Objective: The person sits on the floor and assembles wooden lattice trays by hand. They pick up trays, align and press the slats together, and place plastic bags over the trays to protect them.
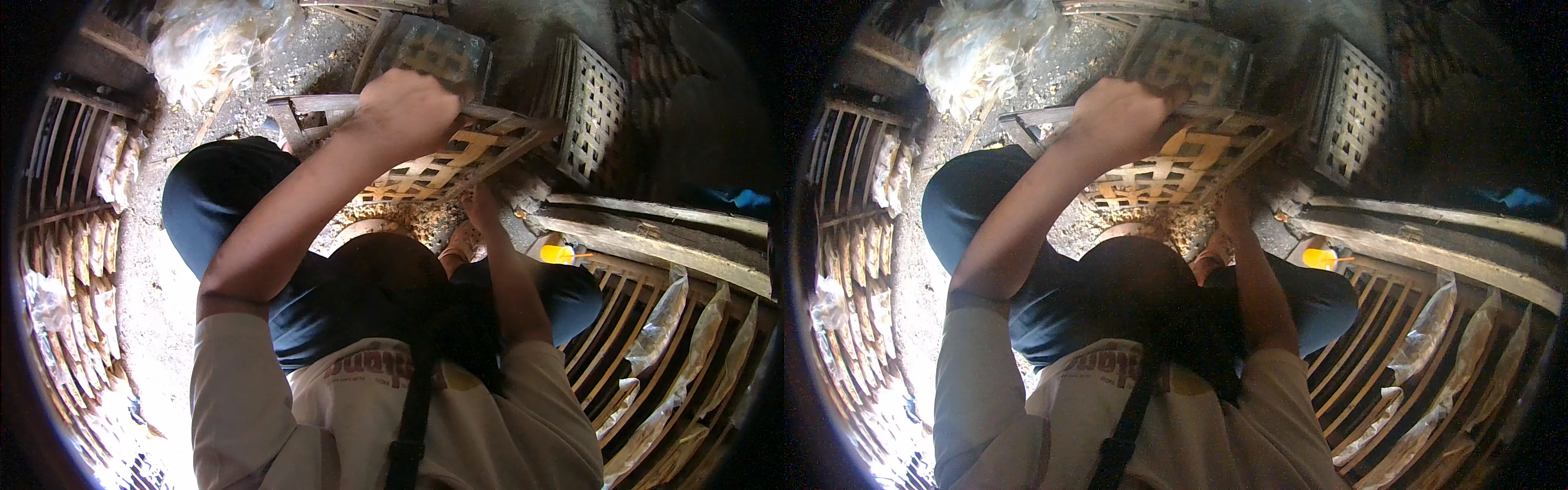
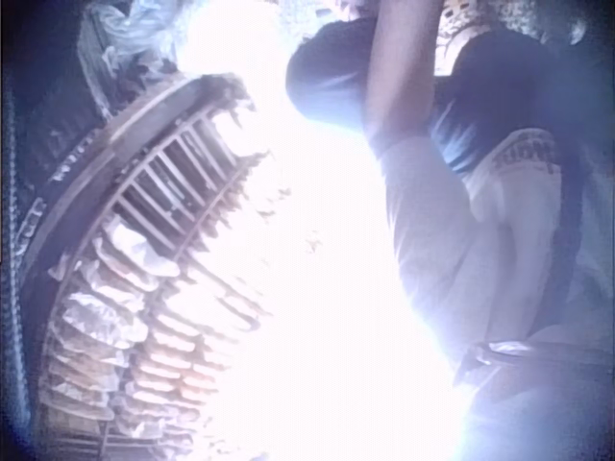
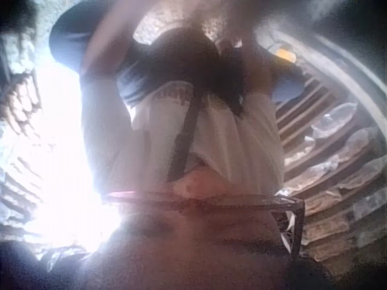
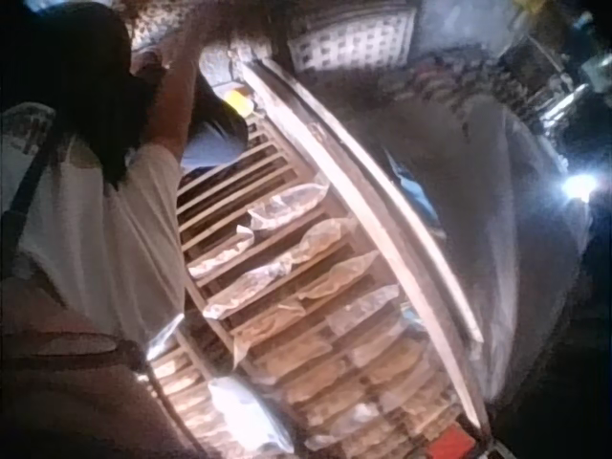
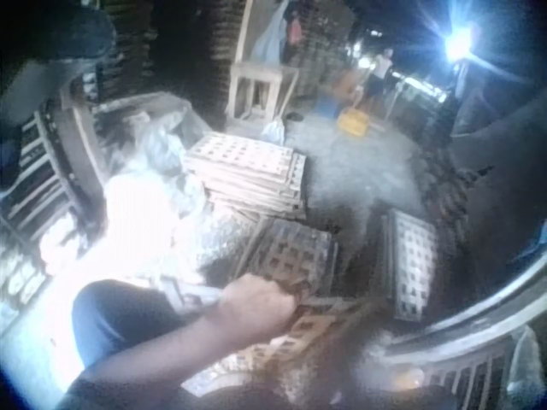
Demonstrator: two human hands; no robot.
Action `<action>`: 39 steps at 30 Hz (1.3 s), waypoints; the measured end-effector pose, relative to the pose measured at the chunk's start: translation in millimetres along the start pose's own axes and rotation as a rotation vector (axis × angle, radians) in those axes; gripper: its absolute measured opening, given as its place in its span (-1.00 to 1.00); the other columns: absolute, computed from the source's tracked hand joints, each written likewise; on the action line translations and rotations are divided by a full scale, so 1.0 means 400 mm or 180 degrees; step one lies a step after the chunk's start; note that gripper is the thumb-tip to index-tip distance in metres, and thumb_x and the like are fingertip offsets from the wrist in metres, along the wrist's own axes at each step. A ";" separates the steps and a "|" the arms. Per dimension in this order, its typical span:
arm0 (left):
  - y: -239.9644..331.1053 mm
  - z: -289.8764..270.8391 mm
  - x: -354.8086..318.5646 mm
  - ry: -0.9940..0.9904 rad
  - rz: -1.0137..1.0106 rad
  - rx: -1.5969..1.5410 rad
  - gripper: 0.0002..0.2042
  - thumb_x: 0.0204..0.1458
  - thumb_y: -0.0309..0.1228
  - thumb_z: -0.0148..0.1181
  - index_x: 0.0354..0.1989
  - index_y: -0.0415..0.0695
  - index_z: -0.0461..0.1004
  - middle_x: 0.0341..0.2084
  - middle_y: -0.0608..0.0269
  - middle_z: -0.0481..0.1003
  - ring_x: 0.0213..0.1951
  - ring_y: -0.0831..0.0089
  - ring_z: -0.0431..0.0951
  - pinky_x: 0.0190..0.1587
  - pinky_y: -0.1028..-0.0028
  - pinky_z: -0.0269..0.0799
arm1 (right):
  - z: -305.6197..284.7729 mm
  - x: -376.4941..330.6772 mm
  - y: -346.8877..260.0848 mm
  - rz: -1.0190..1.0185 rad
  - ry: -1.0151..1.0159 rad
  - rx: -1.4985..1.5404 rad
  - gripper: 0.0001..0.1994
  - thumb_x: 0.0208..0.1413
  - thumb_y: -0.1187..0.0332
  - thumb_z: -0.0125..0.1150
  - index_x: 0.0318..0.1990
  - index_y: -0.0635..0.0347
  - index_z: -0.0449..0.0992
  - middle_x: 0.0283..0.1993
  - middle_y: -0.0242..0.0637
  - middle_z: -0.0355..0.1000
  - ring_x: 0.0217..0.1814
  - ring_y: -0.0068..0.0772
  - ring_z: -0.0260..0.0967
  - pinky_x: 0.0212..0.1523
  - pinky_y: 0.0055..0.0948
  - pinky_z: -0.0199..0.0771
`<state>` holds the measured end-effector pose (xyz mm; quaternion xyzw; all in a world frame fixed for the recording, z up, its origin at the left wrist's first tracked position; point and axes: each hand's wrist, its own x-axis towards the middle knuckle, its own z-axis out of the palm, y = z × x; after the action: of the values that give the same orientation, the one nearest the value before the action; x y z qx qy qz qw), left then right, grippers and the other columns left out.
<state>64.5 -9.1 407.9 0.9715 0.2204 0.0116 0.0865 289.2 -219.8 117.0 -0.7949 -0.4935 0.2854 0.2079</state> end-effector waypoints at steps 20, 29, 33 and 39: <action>-0.007 0.029 0.001 0.0348 -0.0007 0.0106 -0.63 0.08 -0.09 0.03 0.03 0.09 0.39 -0.61 0.14 0.53 -0.51 0.23 0.59 -0.40 0.30 0.52 | 0.021 -0.003 -0.008 0.0283 -0.0234 -0.0497 -0.55 0.18 0.21 0.08 0.14 0.25 0.20 0.17 -0.03 0.23 0.13 -0.13 0.26 0.11 -0.19 0.22; -0.002 0.020 -0.002 0.0336 -0.0113 -0.0061 -0.70 0.05 -0.08 0.08 -0.25 -0.02 0.53 -0.63 0.14 0.53 -0.49 0.26 0.61 -0.38 0.33 0.53 | -0.031 0.019 -0.076 0.0461 0.0230 -0.0032 -0.65 0.17 0.24 0.07 0.03 0.25 0.33 -0.04 0.09 0.38 -0.03 0.03 0.38 -0.06 -0.16 0.35; -0.011 0.022 0.008 0.0230 -0.0042 0.0024 -0.70 0.04 -0.07 0.09 -0.32 -0.03 0.56 -0.63 0.13 0.53 -0.50 0.26 0.61 -0.38 0.33 0.54 | -0.017 0.023 -0.078 0.0015 0.0517 0.0037 -0.68 0.15 0.22 0.09 -0.07 0.29 0.40 -0.09 0.10 0.40 -0.04 0.02 0.39 -0.08 -0.12 0.34; -0.010 0.024 -0.005 0.0569 0.0061 0.0085 -0.71 0.03 -0.08 0.11 -0.30 -0.02 0.55 -0.64 0.14 0.52 -0.49 0.25 0.60 -0.38 0.32 0.53 | 0.031 0.000 -0.023 -0.0130 0.0265 -0.0316 -0.72 0.13 0.24 0.11 -0.13 0.27 0.44 -0.11 0.07 0.40 -0.02 0.04 0.36 -0.07 -0.08 0.33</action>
<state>61.5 -8.2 397.7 0.9697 0.2181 0.0961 0.0533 274.9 -215.2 113.2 -0.8052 -0.5141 0.2229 0.1944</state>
